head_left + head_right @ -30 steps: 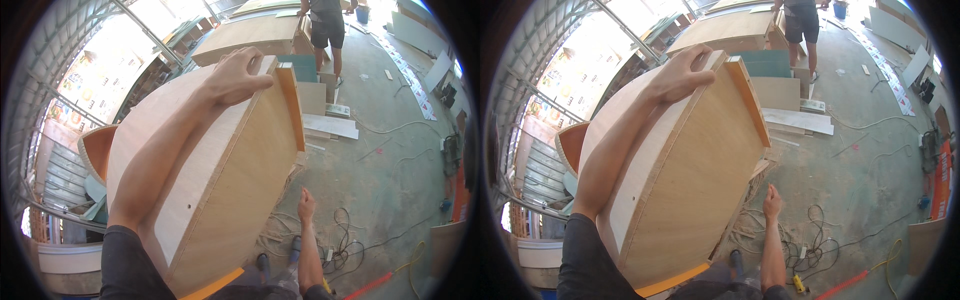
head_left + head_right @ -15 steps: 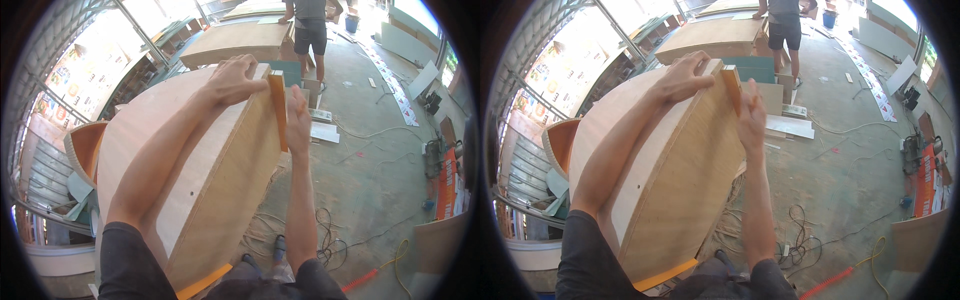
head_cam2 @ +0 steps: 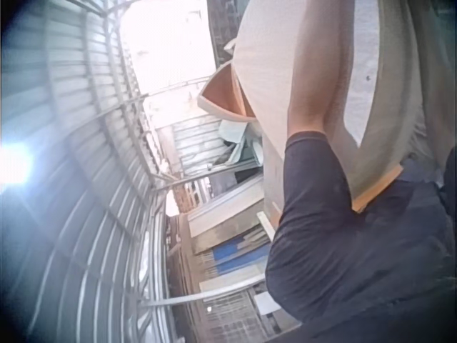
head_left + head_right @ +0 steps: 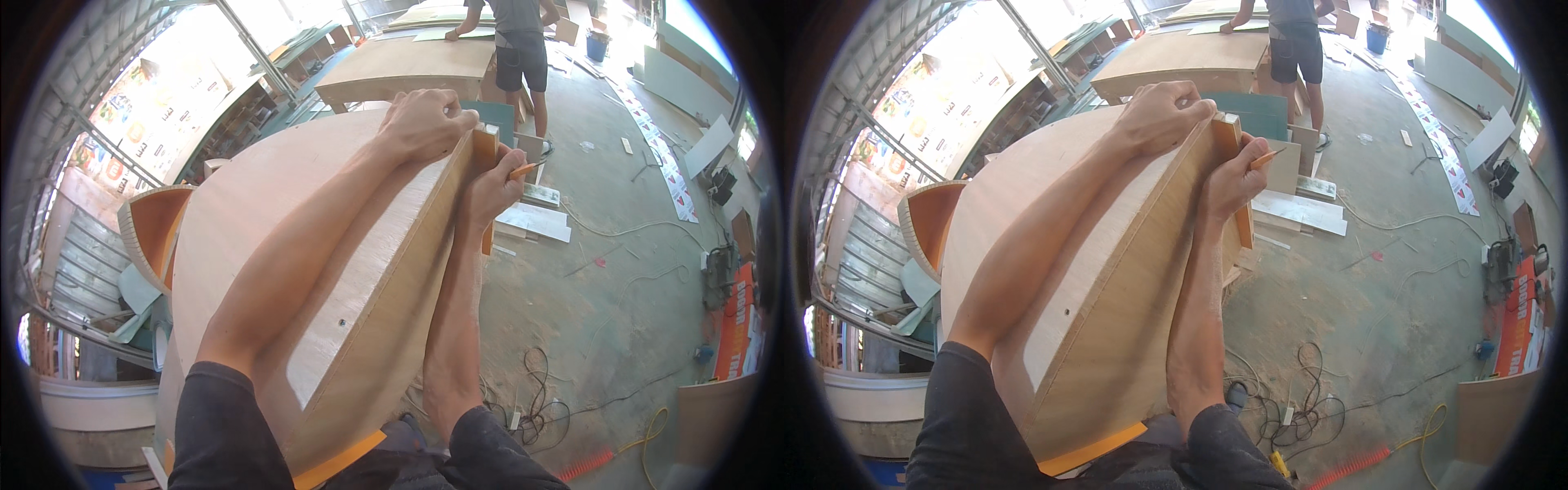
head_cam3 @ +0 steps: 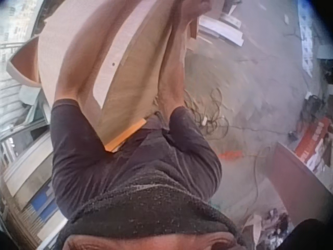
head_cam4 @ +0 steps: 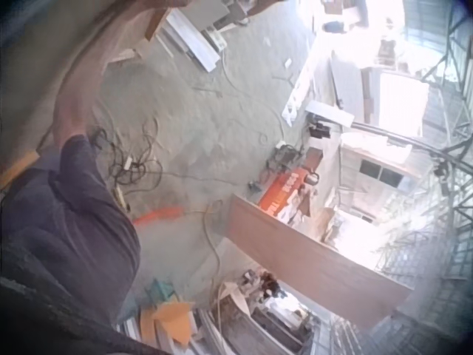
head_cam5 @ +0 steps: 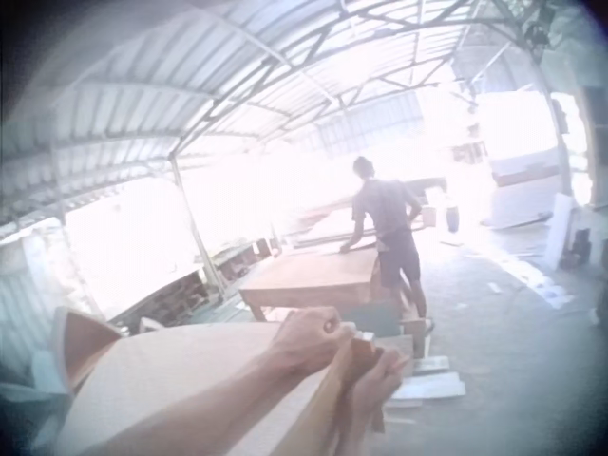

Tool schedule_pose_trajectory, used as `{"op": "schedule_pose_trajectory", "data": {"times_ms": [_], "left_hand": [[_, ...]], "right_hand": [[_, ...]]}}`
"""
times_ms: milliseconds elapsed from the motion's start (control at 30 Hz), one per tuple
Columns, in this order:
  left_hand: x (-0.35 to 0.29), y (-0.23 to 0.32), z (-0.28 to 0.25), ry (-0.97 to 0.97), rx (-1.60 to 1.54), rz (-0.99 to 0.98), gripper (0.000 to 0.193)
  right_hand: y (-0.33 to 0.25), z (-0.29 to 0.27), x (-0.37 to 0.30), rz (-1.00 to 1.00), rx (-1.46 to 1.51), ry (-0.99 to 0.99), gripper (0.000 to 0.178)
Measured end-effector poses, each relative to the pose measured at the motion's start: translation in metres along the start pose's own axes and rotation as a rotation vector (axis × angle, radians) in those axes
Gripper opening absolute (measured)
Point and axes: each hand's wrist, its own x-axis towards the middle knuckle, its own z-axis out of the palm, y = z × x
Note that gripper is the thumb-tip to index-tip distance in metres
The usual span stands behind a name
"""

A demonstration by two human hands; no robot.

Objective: The person marks a curved wooden furniture piece using a pencil and a ruler, then uses a hand saw to cut through a vertical wooden slot on the side of the piece.

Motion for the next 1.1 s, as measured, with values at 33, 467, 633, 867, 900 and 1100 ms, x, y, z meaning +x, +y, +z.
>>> {"op": "schedule_pose_trajectory", "data": {"times_ms": [33, 467, 633, 867, 900, 1100], "left_hand": [[0.000, 0.001, 0.000, -0.004, -0.011, -0.013, 0.068], [0.007, 0.028, 0.005, -0.171, 0.231, -0.062, 0.114], [0.006, 0.003, 0.013, -0.023, 0.155, -0.019, 0.102], [-0.011, 0.007, 0.019, -0.037, 0.076, -0.075, 0.082], [-0.005, -0.004, 0.019, -0.045, 0.021, -0.054, 0.085], [0.001, -0.002, 0.025, -0.054, 0.101, 0.114, 0.097]], "right_hand": [[-0.002, 0.004, -0.004, 0.003, 0.021, 0.018, 0.051], [0.002, -0.007, -0.024, 0.073, -0.033, 0.125, 0.051], [0.014, -0.014, -0.032, 0.001, -0.013, 0.100, 0.050], [0.062, -0.090, 0.008, 0.045, -0.018, -0.112, 0.048], [0.080, -0.109, 0.013, 0.007, -0.066, -0.167, 0.049], [0.180, -0.216, 0.006, 0.453, -0.370, -0.539, 0.048]]}}
